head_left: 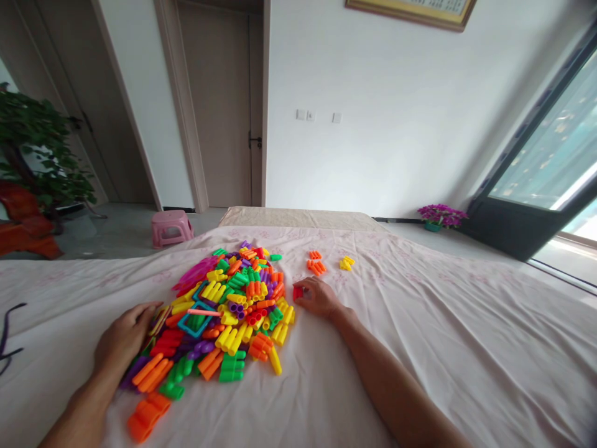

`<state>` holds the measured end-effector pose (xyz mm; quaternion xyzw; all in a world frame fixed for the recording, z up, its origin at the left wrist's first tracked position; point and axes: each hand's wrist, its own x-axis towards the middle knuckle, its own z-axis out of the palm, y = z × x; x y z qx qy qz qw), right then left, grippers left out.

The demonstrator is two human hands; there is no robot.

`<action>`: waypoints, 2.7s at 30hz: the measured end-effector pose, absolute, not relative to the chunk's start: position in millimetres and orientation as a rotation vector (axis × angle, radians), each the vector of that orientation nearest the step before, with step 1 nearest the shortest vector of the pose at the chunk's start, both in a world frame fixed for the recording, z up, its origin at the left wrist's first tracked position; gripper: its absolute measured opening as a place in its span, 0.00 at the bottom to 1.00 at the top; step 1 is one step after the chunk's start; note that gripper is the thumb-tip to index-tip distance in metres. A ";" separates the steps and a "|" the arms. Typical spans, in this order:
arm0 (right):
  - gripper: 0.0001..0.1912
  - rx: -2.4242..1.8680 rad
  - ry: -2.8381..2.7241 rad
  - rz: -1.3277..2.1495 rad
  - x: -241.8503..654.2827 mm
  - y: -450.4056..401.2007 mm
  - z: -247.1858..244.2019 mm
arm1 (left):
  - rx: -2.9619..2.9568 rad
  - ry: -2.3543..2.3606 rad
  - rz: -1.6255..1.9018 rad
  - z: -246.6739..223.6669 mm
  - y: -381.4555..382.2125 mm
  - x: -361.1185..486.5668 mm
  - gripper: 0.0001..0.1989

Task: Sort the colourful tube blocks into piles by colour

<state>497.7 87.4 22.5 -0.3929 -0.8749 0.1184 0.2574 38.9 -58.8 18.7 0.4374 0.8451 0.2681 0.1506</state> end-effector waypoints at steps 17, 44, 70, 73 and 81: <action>0.22 -1.893 -1.508 -0.047 616.2 124.7 24.2 | 1.243 2.438 0.744 15.1 -55.4 32.1 0.29; 0.32 -1.059 -2.228 0.236 480.6 90.7 19.8 | 1.257 2.424 0.744 19.6 -57.7 38.8 0.28; 0.21 -1.165 -2.209 0.391 456.5 91.6 18.2 | 1.218 2.405 0.732 26.3 -57.5 43.6 0.28; 0.26 -1.164 -2.260 0.284 454.2 91.3 20.6 | 1.220 2.416 0.726 25.3 -57.3 43.1 0.28; 0.17 -1.180 -2.226 0.270 456.5 94.3 16.9 | 1.251 2.440 0.803 12.5 -53.6 34.9 0.26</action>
